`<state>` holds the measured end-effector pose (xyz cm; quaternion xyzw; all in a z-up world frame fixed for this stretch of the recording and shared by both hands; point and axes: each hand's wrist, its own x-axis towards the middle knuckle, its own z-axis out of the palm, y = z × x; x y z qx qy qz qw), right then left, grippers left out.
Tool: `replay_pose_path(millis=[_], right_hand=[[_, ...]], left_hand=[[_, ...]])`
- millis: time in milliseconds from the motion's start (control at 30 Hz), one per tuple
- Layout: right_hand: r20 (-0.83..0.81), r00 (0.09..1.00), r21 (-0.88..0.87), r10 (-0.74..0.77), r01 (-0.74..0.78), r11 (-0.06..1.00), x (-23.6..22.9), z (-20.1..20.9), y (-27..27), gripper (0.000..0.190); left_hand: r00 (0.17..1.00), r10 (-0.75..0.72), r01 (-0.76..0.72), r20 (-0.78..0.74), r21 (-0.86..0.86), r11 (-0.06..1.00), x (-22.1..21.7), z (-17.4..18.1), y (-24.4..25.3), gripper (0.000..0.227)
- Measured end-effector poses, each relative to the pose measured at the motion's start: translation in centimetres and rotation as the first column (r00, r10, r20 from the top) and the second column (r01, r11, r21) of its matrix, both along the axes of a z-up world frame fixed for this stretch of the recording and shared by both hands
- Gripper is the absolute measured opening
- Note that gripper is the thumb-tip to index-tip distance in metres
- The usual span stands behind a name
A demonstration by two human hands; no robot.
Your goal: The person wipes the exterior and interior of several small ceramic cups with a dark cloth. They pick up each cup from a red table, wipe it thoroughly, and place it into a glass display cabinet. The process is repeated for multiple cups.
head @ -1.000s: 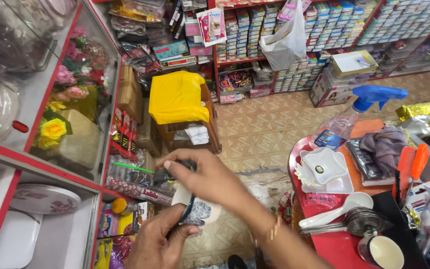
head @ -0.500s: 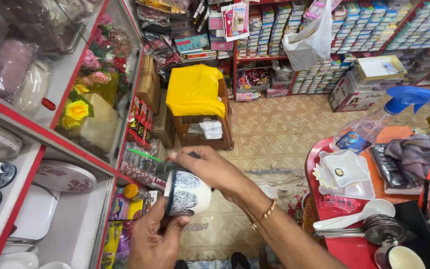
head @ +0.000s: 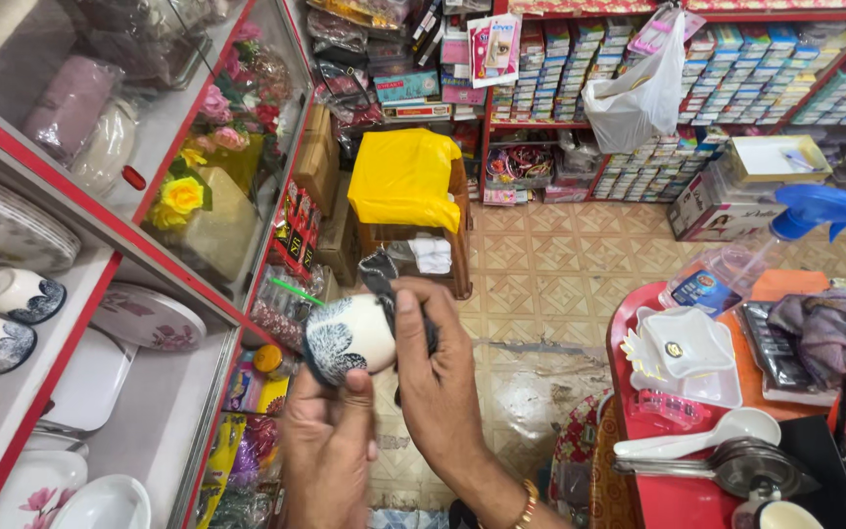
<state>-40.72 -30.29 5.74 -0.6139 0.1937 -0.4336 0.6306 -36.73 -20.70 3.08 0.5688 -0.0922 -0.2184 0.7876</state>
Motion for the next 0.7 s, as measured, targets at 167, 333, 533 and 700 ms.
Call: replay_pose_path(millis=[167,333,533,700], right_hand=[[0.210,0.911,0.693,0.354,-0.395,0.604,-1.4,0.9,-1.2,0.033],[0.136,0.942,0.582,0.308,-0.327,0.744,-1.1,1.4,-0.9,0.033],[-0.068,0.997,-0.424,0.029,-0.055,0.904,-2.2,1.6,-0.1,0.029],[-0.115,0.976,-0.375,0.184,-0.214,0.902,-2.6,2.3,0.1,0.024]], left_hand=[[0.757,-0.368,0.057,0.540,0.506,0.861,2.9,4.1,2.8,0.029],[0.630,-0.273,-0.096,0.727,0.422,0.902,1.5,4.5,2.5,0.043],[0.994,-0.075,0.074,0.082,0.013,0.997,0.4,1.1,1.0,0.051],[0.992,0.091,-0.100,-0.091,-0.103,0.990,1.9,1.6,1.5,0.047]])
